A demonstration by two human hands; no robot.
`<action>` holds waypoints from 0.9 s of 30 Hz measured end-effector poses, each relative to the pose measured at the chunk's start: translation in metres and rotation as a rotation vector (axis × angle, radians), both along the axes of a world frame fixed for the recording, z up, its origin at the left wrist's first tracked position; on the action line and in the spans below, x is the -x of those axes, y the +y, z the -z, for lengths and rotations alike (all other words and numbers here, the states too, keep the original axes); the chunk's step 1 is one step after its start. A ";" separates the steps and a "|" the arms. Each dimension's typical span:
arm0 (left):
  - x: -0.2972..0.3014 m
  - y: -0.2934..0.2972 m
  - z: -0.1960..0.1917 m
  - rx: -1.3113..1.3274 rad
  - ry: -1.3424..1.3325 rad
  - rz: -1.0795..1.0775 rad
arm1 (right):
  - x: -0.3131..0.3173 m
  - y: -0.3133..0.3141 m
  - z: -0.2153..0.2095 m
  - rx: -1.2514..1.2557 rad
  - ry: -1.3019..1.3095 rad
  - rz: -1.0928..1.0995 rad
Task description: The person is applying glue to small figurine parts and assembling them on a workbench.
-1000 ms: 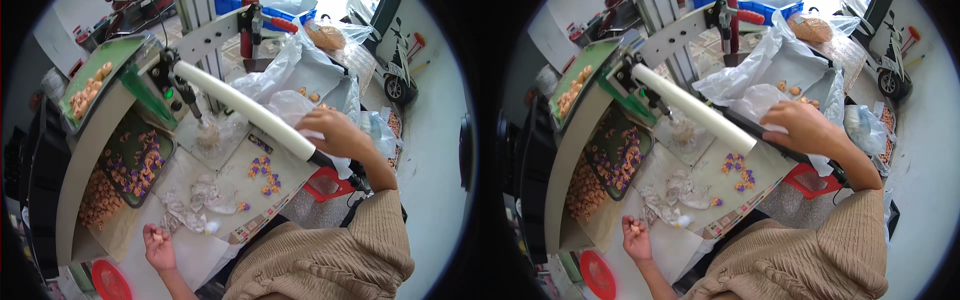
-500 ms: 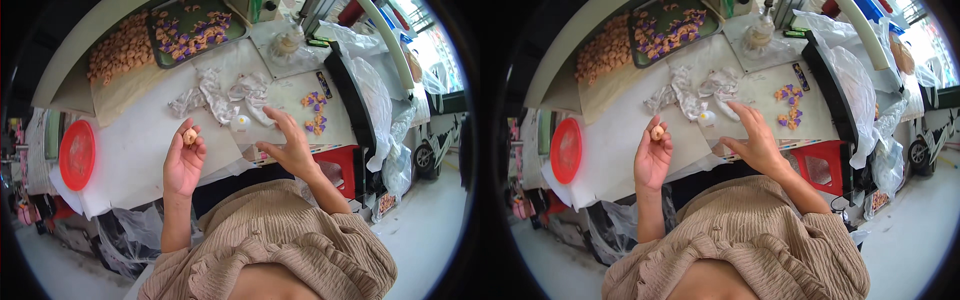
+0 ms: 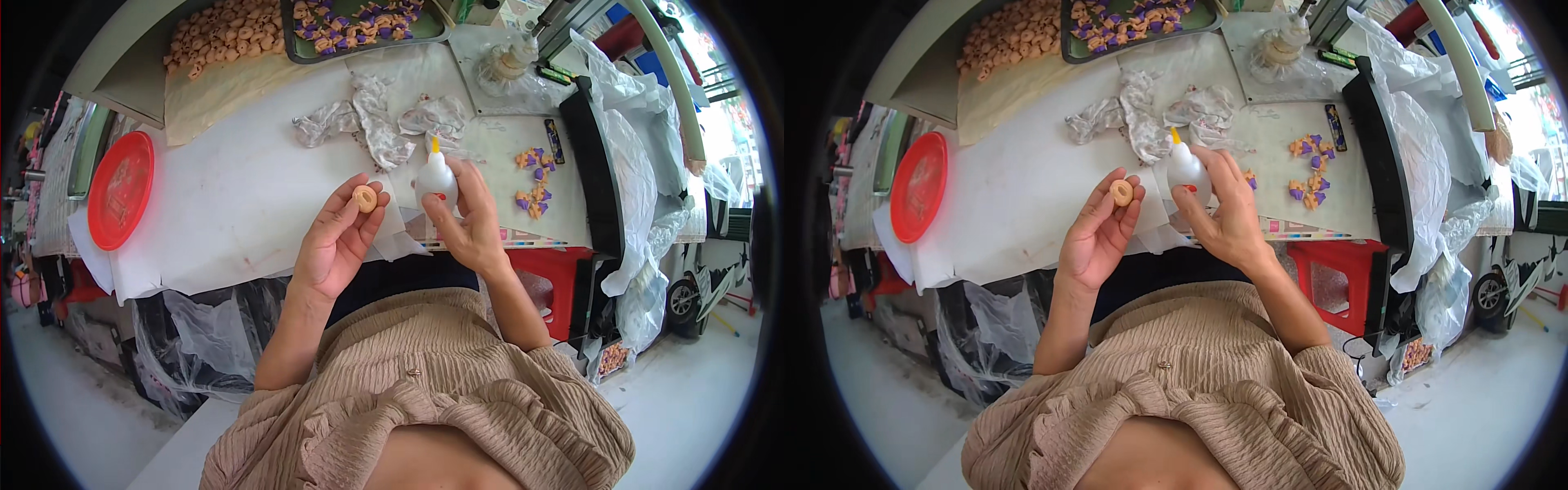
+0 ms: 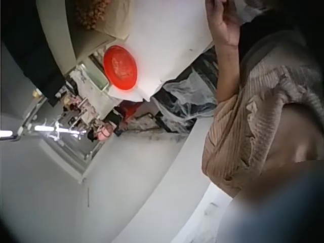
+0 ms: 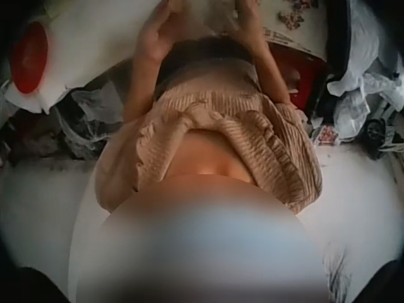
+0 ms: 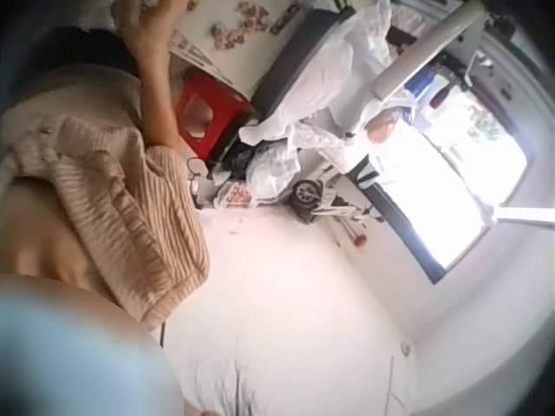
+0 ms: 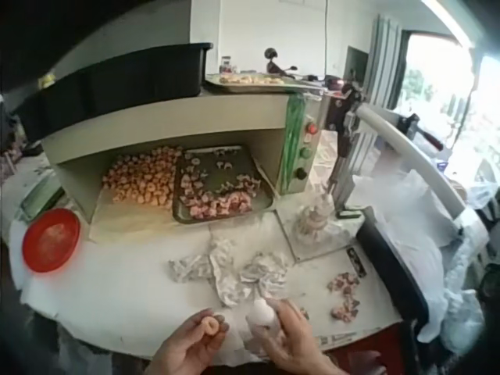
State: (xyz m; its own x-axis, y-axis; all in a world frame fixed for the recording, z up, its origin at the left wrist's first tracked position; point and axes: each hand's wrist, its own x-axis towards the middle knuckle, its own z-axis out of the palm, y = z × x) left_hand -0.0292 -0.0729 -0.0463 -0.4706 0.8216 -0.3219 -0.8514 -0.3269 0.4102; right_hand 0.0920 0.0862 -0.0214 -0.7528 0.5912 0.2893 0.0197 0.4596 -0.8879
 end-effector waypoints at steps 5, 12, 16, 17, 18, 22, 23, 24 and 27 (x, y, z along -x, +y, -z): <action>-0.005 0.016 0.007 0.007 0.090 0.055 | -0.023 0.008 -0.014 0.247 -0.015 0.007; -0.014 0.027 0.019 0.062 0.235 0.038 | -0.035 0.011 -0.012 0.327 0.115 0.127; -0.016 0.029 0.022 0.065 0.232 0.028 | -0.035 0.014 -0.006 -0.002 0.062 0.108; -0.016 0.030 0.022 0.061 0.227 0.032 | -0.035 0.014 -0.006 0.000 0.062 0.108; -0.016 0.030 0.022 0.062 0.227 0.032 | -0.035 0.015 -0.005 -0.022 0.048 0.107; -0.016 0.030 0.024 0.074 0.231 0.038 | -0.033 0.015 0.000 -0.004 0.030 0.111; -0.016 0.030 0.023 0.079 0.233 0.041 | -0.032 0.015 0.000 -0.003 0.030 0.112; -0.016 0.030 0.023 0.080 0.233 0.042 | -0.032 0.015 -0.001 -0.010 0.024 0.110; -0.016 0.030 0.023 0.085 0.227 0.044 | -0.031 0.014 0.001 -0.016 0.018 0.105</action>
